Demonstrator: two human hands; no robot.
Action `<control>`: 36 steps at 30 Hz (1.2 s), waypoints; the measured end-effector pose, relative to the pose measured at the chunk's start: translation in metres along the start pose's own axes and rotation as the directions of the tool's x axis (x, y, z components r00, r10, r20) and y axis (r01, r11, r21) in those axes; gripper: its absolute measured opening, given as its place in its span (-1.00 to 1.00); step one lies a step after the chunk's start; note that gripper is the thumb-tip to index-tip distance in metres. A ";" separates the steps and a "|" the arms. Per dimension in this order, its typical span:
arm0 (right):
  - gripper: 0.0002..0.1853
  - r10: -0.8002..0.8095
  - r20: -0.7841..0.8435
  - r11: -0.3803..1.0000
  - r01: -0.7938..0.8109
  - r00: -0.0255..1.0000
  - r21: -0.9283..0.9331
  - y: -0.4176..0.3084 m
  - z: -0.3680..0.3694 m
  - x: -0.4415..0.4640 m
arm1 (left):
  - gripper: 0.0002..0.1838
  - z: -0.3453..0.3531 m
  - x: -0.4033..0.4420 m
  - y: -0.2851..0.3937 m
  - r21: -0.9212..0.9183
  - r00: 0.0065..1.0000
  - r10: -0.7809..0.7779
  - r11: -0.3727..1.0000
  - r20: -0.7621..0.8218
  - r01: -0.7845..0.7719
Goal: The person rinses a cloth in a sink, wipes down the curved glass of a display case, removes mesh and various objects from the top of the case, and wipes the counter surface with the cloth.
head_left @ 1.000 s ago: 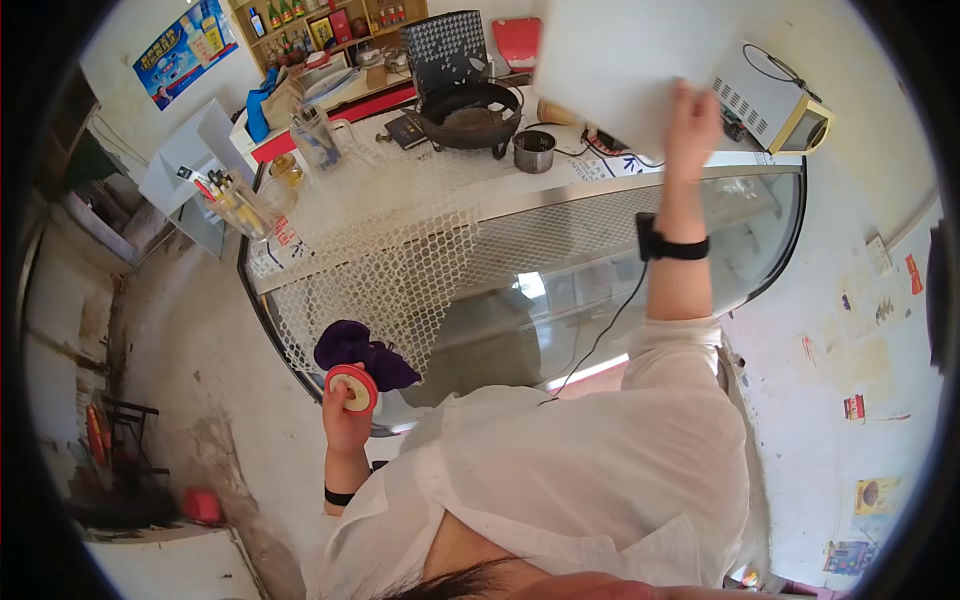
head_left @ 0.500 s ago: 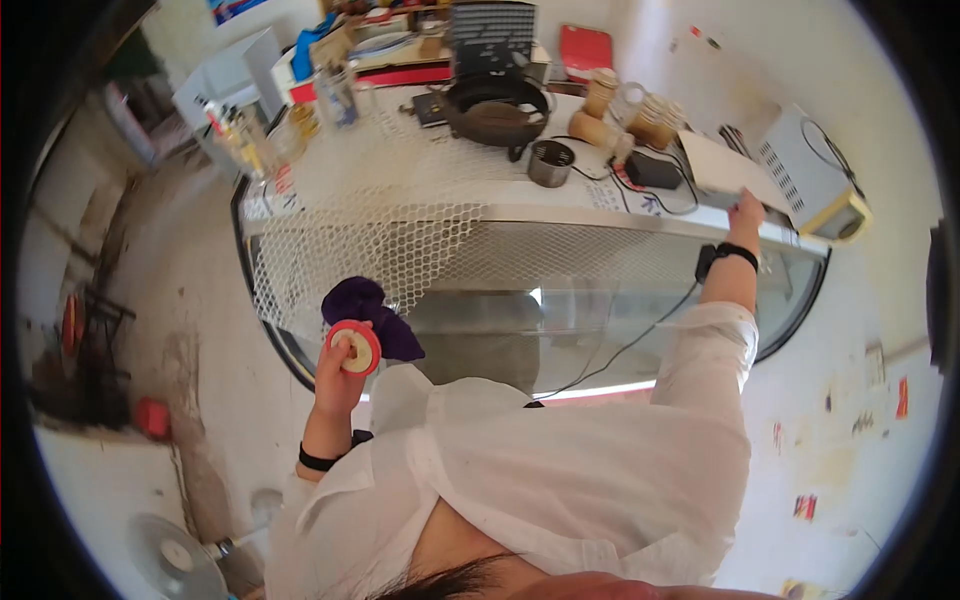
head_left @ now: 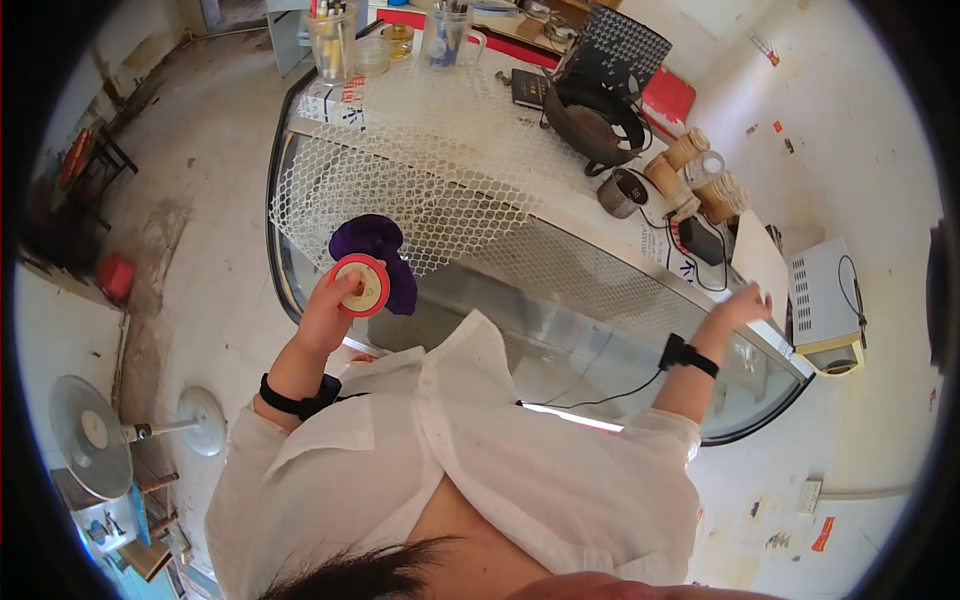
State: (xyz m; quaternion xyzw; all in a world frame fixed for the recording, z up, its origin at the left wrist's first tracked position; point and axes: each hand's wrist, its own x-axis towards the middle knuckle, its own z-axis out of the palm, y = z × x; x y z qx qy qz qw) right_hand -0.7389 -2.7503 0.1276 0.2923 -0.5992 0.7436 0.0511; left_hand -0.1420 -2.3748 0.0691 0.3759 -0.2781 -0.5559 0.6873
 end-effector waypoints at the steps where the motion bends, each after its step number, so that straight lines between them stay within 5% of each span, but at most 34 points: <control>1: -0.53 -0.107 0.122 0.994 0.105 0.987 0.024 -0.027 0.001 -0.037 | -0.58 0.000 0.002 0.001 0.004 1.000 -0.012 1.000 0.010 0.012; 3: -0.47 -0.382 0.345 0.915 0.404 0.858 0.008 -0.065 0.001 -0.106 | -0.54 0.001 0.005 0.003 0.035 1.000 -0.026 0.999 0.009 0.026; 4: -0.37 -0.456 0.492 0.883 0.444 0.741 0.149 -0.066 0.009 -0.126 | -0.54 0.000 0.009 0.003 0.038 0.999 -0.036 0.999 0.025 0.035; 6: -0.29 -0.443 0.701 0.859 0.490 0.559 0.152 -0.111 0.007 -0.179 | -0.55 -0.003 0.016 0.006 0.035 0.998 -0.043 0.999 0.048 0.042; 8: -0.25 -0.529 0.688 0.734 0.675 0.497 0.077 -0.160 -0.001 -0.225 | -0.55 -0.006 0.024 0.011 0.055 0.995 -0.053 0.997 0.086 0.049; 12: -0.31 -0.537 0.613 0.704 0.708 0.580 -0.054 -0.160 0.024 -0.243 | -0.57 -0.008 0.033 0.026 0.074 0.994 -0.052 0.996 0.096 0.045; 14: -0.37 -0.278 0.776 0.760 0.624 0.566 -0.183 -0.156 0.027 -0.228 | -0.57 -0.015 0.034 0.031 0.071 0.993 -0.056 0.996 0.106 0.048; 18: -0.48 -0.350 0.601 0.898 0.440 0.719 -0.004 -0.149 0.021 -0.206 | -0.56 -0.038 0.031 0.035 0.051 0.991 -0.071 0.997 0.117 0.065; 23: -0.44 -0.233 0.657 0.941 0.337 0.717 -0.035 -0.118 0.035 -0.176 | -0.56 -0.064 0.024 0.037 0.057 0.988 -0.100 0.994 0.115 0.094; 25: -0.44 -0.442 0.663 0.617 0.741 0.604 -0.264 -0.133 0.032 -0.180 | -0.57 -0.069 0.025 0.040 0.059 0.986 -0.103 0.994 0.130 0.096; 26: -0.44 -0.449 0.659 0.615 0.743 0.604 -0.263 -0.136 0.031 -0.182 | -0.58 -0.069 0.025 0.043 0.077 0.985 -0.104 0.993 0.140 0.094; 28: -0.49 -0.816 0.400 0.328 0.904 0.417 -0.274 -0.142 0.032 -0.191 | -0.58 -0.069 0.026 0.049 0.090 0.984 -0.092 0.993 0.151 0.079; 29: -0.49 -0.821 0.393 0.327 0.905 0.415 -0.271 -0.144 0.034 -0.200 | -0.59 -0.068 0.025 0.051 0.095 0.984 -0.100 0.992 0.149 0.086; 30: -0.48 -0.543 0.507 0.741 0.666 0.670 -0.086 -0.147 0.037 -0.212 | -0.59 -0.067 0.025 0.053 0.102 0.983 -0.108 0.990 0.146 0.093; 31: -0.48 -0.184 0.666 0.974 0.223 0.723 0.026 -0.150 0.040 -0.221 | -0.59 -0.069 0.025 0.054 0.101 0.984 -0.101 0.991 0.144 0.087; 32: -0.41 0.094 0.838 0.989 -0.150 0.538 -0.014 -0.154 0.044 -0.224 | -0.59 -0.071 0.025 0.054 0.098 0.981 -0.110 0.991 0.158 0.096; 33: -0.41 0.094 0.839 0.988 -0.152 0.536 -0.014 -0.172 0.045 -0.232 | -0.58 -0.073 0.024 0.054 0.095 0.977 -0.123 0.990 0.172 0.108; 35: -0.31 0.353 0.934 0.590 -0.786 0.047 -0.184 -0.204 0.048 -0.248 | -0.58 -0.076 0.024 0.056 0.099 0.974 -0.123 0.989 0.190 0.105; 36: -0.31 0.358 0.933 0.587 -0.787 0.044 -0.188 -0.211 0.050 -0.252 | -0.58 -0.078 0.023 0.056 0.100 0.970 -0.120 0.990 0.209 0.101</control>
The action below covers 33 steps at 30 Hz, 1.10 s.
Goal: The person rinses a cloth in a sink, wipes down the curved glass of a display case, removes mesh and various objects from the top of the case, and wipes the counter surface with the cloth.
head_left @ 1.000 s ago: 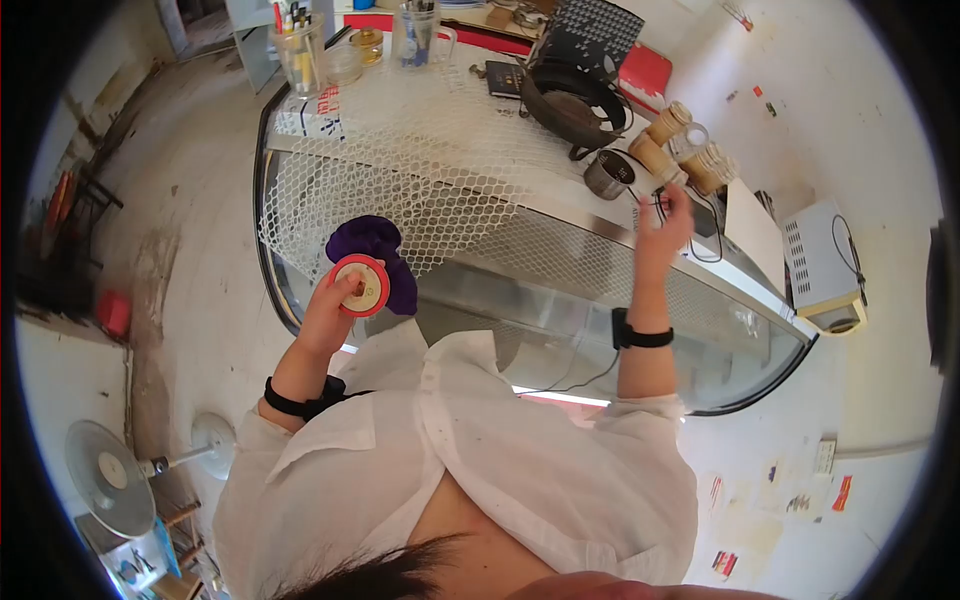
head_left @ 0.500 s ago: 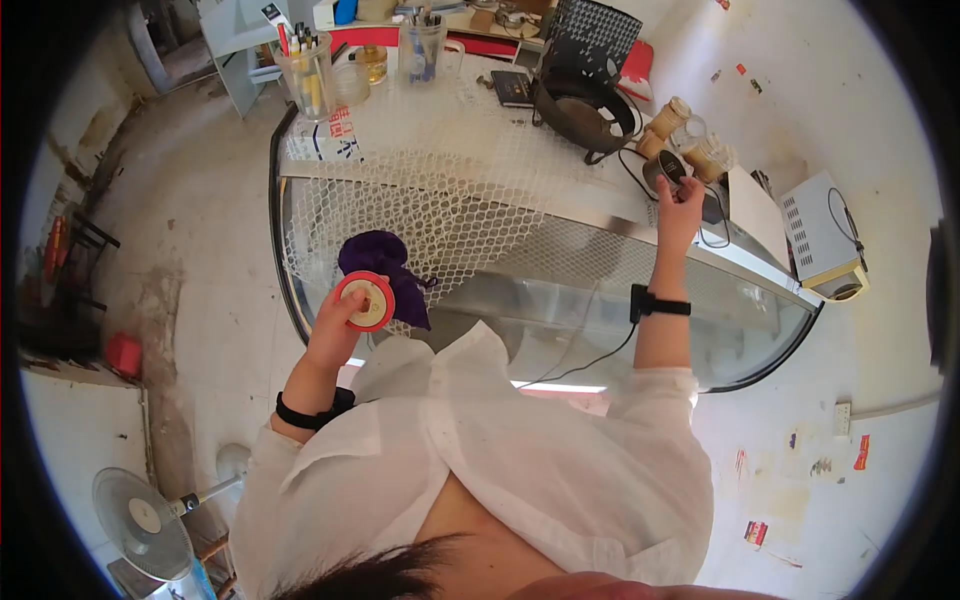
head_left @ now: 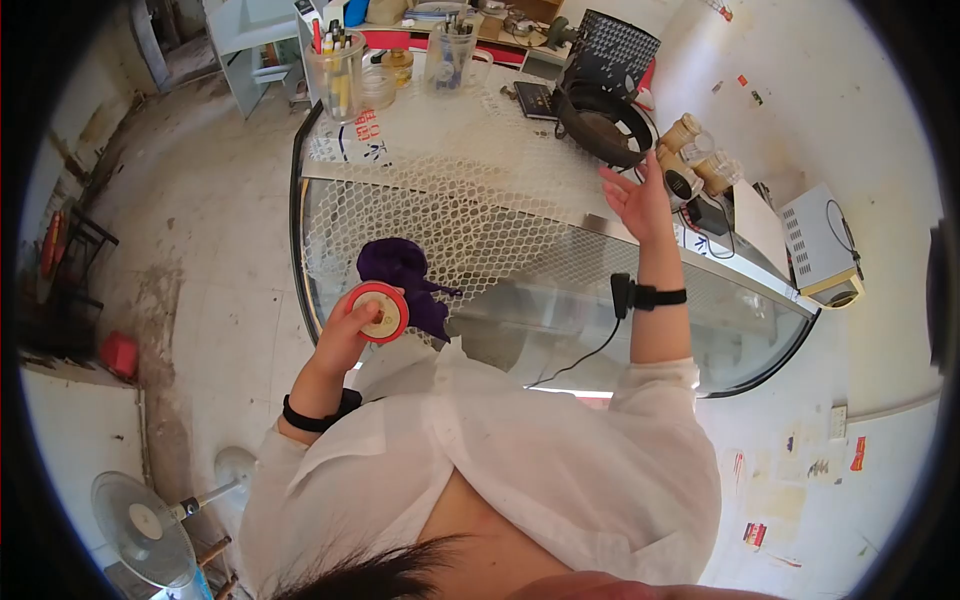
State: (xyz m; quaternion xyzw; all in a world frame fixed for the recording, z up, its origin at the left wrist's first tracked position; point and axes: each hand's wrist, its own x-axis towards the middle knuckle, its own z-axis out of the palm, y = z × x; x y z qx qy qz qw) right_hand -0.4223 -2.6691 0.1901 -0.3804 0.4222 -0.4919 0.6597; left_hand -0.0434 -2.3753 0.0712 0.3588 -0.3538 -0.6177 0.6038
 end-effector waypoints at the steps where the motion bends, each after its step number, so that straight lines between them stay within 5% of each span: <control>1: -0.24 -0.020 0.029 1.000 0.020 0.999 -0.016 -0.001 0.008 0.002 | -0.58 0.000 -0.001 0.000 -0.001 1.000 -0.005 1.000 -0.005 0.005; 8: -0.33 0.037 0.136 0.961 -0.072 0.990 0.266 0.011 0.025 0.040 | -0.59 -0.009 -0.002 -0.012 -0.017 1.000 -0.023 1.000 -0.020 0.023; 15: -0.48 -0.165 -0.013 0.917 0.158 0.986 0.367 -0.014 0.039 0.012 | -0.58 -0.023 0.008 -0.013 -0.024 0.999 -0.035 0.999 0.027 0.036; 17: -0.50 -0.354 0.041 0.883 0.320 0.934 0.344 -0.028 0.040 -0.012 | -0.58 -0.022 0.012 -0.009 -0.012 0.997 -0.059 0.998 0.048 0.059; 25: -0.38 -0.381 -0.140 0.798 0.402 0.914 0.449 -0.057 0.002 -0.079 | -0.63 -0.034 0.030 -0.007 -0.093 0.979 -0.142 0.983 0.144 0.156; 31: -0.37 -0.376 -0.213 0.783 0.432 0.902 0.448 -0.031 -0.036 -0.117 | -0.63 -0.035 0.039 0.009 0.065 0.966 -0.188 0.982 0.175 0.180; 33: -0.37 -0.402 -0.256 0.752 0.476 0.879 0.455 -0.012 -0.040 -0.134 | -0.62 -0.033 0.045 0.017 0.288 0.983 -0.113 0.955 0.147 0.067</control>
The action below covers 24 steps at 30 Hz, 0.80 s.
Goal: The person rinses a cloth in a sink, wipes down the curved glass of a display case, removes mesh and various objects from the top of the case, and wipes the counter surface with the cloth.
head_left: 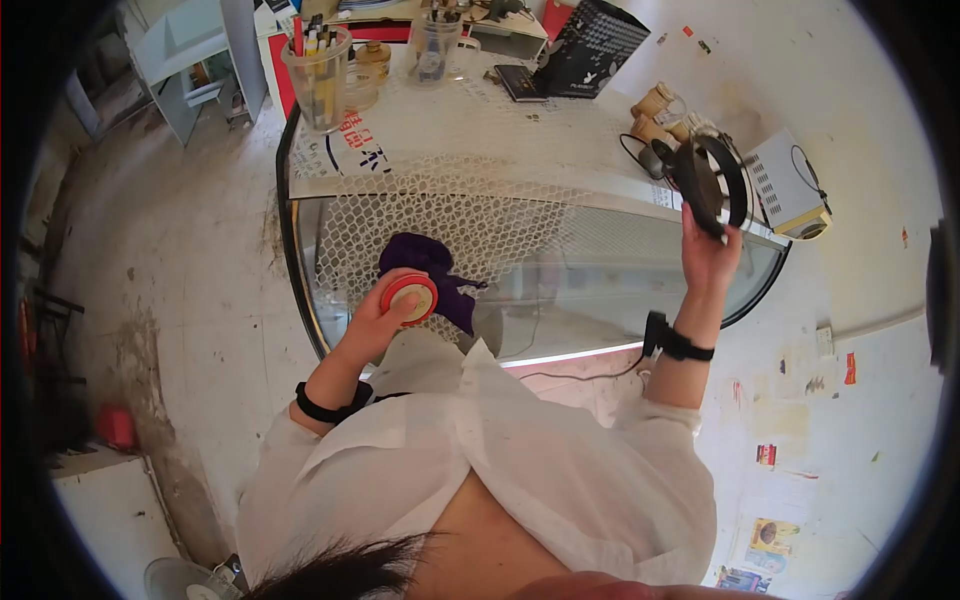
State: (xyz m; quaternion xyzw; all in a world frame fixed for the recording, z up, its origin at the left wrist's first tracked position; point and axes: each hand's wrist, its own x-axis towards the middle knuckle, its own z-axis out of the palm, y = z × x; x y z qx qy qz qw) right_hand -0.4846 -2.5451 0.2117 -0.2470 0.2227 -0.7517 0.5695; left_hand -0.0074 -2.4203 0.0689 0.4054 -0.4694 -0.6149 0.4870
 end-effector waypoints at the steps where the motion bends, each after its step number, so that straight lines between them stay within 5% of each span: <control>1: -0.36 -0.052 -0.019 0.998 0.053 0.998 0.025 0.002 -0.004 -0.010 | -0.62 -0.002 0.003 0.003 -0.003 1.000 0.004 1.000 -0.004 -0.004; 3: -0.38 -0.049 -0.064 0.998 0.052 0.997 0.039 0.008 -0.008 -0.038 | -0.61 -0.007 0.010 0.007 0.292 0.978 0.210 0.935 -0.003 -0.200; 5: -0.38 -0.041 -0.122 0.998 0.047 0.992 0.049 0.012 -0.018 -0.060 | -0.59 -0.008 0.013 0.019 0.425 0.971 0.237 0.875 0.037 -0.230; 7: -0.39 0.069 0.000 0.998 -0.069 0.998 -0.012 0.015 -0.034 -0.075 | -0.57 -0.003 0.018 0.022 0.551 0.964 0.248 0.793 0.096 -0.259; 10: -0.39 0.115 -0.044 0.993 -0.117 0.992 -0.033 0.022 -0.038 -0.091 | -0.52 0.026 0.027 0.021 0.876 0.963 0.106 0.399 0.249 -0.271; 11: -0.40 0.078 -0.061 0.992 -0.084 0.995 -0.092 0.024 -0.040 -0.091 | -0.53 0.044 0.033 0.020 0.753 0.941 0.289 0.576 0.178 -0.319; 17: -0.38 0.108 0.011 0.994 -0.107 0.994 -0.021 0.020 -0.047 -0.087 | -0.57 0.096 0.052 0.029 0.470 0.895 0.434 0.814 -0.100 -0.342; 19: -0.37 0.136 0.058 0.991 -0.135 0.989 -0.024 0.014 -0.060 -0.080 | -0.57 0.108 0.062 0.042 0.657 0.606 0.791 0.501 -0.084 -0.564; 20: -0.36 0.159 0.113 0.987 -0.157 0.981 -0.029 0.011 -0.065 -0.076 | -0.57 0.113 0.068 0.041 0.665 0.608 0.789 0.498 -0.081 -0.557; 24: -0.36 0.200 0.125 0.980 -0.198 0.972 -0.030 0.000 -0.086 -0.063 | -0.58 0.120 0.111 0.004 0.967 0.592 0.806 0.133 0.021 -0.216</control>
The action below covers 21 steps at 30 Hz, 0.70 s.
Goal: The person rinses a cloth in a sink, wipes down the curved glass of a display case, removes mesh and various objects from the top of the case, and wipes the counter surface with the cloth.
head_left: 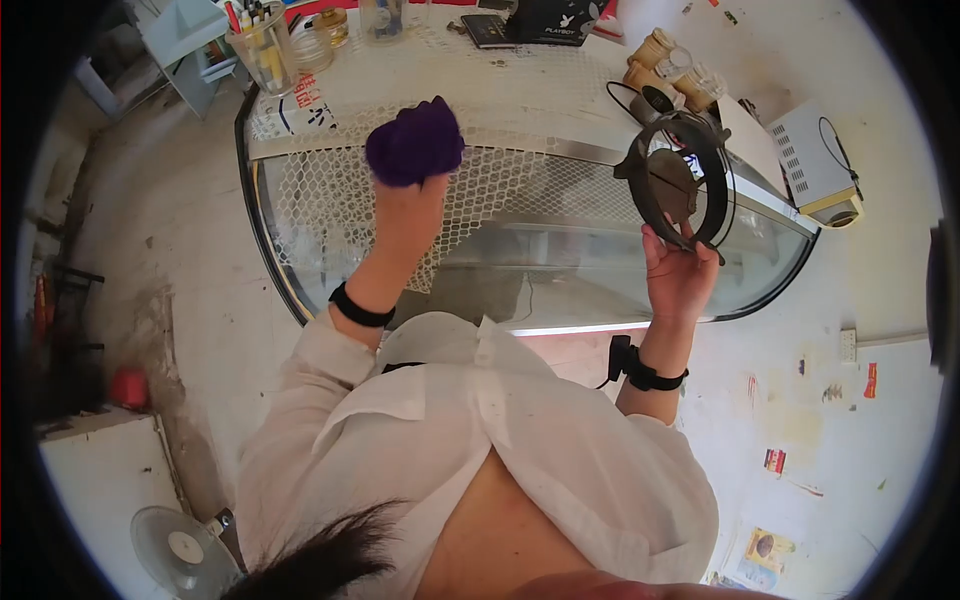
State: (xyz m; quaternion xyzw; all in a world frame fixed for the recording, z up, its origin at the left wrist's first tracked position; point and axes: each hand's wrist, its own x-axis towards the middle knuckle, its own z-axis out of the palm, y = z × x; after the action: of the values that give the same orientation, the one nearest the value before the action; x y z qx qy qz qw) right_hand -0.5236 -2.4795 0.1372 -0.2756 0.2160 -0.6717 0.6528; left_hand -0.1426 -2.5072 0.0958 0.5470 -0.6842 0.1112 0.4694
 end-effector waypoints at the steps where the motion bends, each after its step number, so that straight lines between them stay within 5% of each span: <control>1: -0.37 0.011 0.003 1.000 -0.011 1.000 -0.009 -0.003 -0.007 0.002 | -0.60 0.020 -0.009 -0.008 0.116 0.998 0.029 0.993 0.052 -0.035; 4: -0.39 0.063 0.002 0.998 -0.063 0.998 0.003 -0.015 -0.030 0.008 | -0.56 0.066 -0.038 -0.027 0.387 0.967 0.026 0.913 0.252 -0.125; 11: -0.45 0.146 0.023 0.989 -0.146 0.989 0.019 -0.039 -0.071 0.016 | 0.01 0.098 -0.054 -0.007 0.284 0.942 -0.194 0.952 0.272 0.114; 21: -0.43 0.223 0.091 0.974 -0.225 0.970 0.008 -0.056 -0.097 0.042 | -0.26 0.100 -0.052 0.008 0.353 0.961 -0.174 0.931 0.213 0.090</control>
State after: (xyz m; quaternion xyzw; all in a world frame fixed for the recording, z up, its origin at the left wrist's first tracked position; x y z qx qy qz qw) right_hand -0.6290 -2.5256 0.1035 -0.2733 0.2102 -0.5826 0.7360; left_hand -0.2033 -2.5372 0.0058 0.6741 -0.6680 0.1282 0.2879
